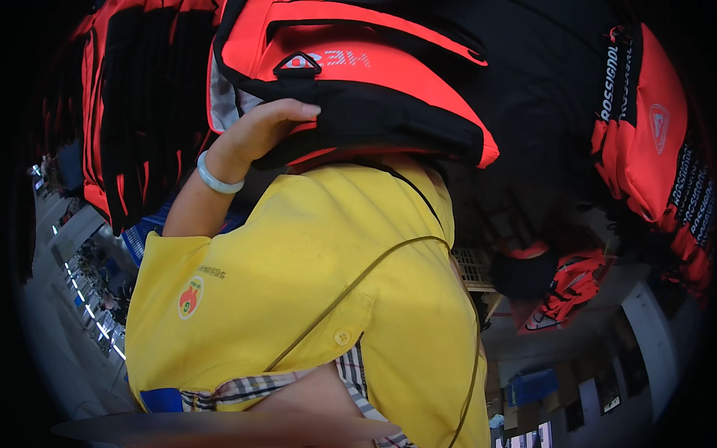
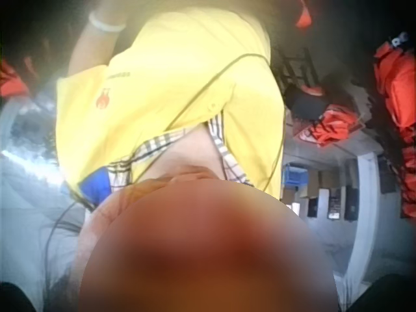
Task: Inspecting, checking labels, and folding red and black backpacks on a manufacturing table.
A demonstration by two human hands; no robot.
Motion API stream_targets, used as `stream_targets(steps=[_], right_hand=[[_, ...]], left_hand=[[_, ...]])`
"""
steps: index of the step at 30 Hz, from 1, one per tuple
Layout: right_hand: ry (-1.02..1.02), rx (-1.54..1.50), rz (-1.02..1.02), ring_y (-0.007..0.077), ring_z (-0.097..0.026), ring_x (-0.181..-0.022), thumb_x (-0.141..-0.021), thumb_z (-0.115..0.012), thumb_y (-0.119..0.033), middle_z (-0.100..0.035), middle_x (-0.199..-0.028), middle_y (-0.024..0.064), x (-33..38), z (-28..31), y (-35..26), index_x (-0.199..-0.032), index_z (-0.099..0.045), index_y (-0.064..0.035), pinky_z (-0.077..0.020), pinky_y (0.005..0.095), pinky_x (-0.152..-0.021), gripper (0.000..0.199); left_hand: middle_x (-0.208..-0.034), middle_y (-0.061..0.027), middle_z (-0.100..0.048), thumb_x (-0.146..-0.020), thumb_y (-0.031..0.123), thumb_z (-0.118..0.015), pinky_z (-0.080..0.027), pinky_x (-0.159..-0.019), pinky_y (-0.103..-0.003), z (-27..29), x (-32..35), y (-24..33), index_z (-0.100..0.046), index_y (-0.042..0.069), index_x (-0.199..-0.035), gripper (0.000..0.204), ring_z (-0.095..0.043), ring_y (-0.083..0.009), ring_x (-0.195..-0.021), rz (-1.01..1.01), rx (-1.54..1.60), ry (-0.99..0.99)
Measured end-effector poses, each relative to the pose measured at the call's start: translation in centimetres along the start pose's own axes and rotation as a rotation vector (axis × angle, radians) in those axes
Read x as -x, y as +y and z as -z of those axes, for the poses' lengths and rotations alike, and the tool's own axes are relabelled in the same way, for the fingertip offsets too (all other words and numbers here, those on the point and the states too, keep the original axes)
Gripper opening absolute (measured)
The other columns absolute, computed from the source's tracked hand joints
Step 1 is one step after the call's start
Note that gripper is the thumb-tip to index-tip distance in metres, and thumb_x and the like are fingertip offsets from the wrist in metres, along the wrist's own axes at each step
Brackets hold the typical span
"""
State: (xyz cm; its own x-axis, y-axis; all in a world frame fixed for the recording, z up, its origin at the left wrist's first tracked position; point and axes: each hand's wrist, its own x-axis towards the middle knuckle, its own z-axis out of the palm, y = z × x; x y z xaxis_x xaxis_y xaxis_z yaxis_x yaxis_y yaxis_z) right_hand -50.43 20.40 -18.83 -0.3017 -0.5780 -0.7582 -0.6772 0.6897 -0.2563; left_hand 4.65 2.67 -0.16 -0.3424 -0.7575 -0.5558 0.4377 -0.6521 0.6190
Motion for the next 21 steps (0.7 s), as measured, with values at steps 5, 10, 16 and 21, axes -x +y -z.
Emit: stream_targets(steps=[5, 10, 16, 21], right_hand=[[0.076, -0.112, 0.071, 0.0322, -0.065, -0.087, -0.094, -0.055, -0.030, -0.065, -0.096, 0.0209, -2.6, 3.0, 4.2, -0.115, -0.059, -0.0016, -0.0506, 0.0379, -0.080, 0.036], [0.129, -0.248, 0.107, 0.0302, -0.066, -0.085, -0.094, -0.056, -0.026, -0.065, -0.095, 0.0186, -3.5, 3.8, 6.0, -0.117, -0.058, -0.0025, -0.0515, 0.0369, -0.078, 0.033], [0.118, -0.746, 0.099, 0.0185, -0.065, -0.082, -0.099, -0.042, -0.007, -0.058, -0.101, 0.0116, 3.4, 10.5, -18.1, -0.135, -0.039, 0.0013, -0.0555, 0.0295, -0.068, 0.036], [0.029, -1.088, 0.534, 0.0170, -0.052, -0.097, -0.084, -0.043, 0.002, -0.054, -0.112, 0.0082, 4.6, 15.4, -30.5, -0.119, -0.046, -0.0033, -0.0425, 0.0334, -0.084, 0.036]], left_hand=[[-0.125, -0.0063, -0.060, -0.098, 0.032, -0.049, -0.043, -0.098, -0.026, -2.6, 0.2, 0.5, -0.053, 0.000, -0.130, 0.045, -0.055, -0.0135, -0.115, -0.040, 0.216, 0.104], [-0.130, -0.0075, -0.055, -0.100, 0.042, -0.042, -0.043, -0.099, -0.026, -2.5, 0.4, 0.9, -0.048, 0.000, -0.134, 0.054, -0.054, -0.0146, -0.118, -0.127, 0.166, 0.186], [-0.124, -0.0099, -0.060, -0.099, 0.039, -0.046, -0.045, -0.097, -0.027, -1.9, 2.3, -0.1, -0.050, -0.001, -0.130, 0.051, -0.059, -0.0166, -0.110, -0.141, 0.366, 0.152], [-0.113, -0.0109, -0.066, -0.093, 0.022, -0.058, -0.048, -0.094, -0.027, -0.6, 1.6, -1.2, -0.063, -0.002, -0.117, 0.034, -0.063, -0.0177, -0.104, -0.018, 0.112, 0.115]])
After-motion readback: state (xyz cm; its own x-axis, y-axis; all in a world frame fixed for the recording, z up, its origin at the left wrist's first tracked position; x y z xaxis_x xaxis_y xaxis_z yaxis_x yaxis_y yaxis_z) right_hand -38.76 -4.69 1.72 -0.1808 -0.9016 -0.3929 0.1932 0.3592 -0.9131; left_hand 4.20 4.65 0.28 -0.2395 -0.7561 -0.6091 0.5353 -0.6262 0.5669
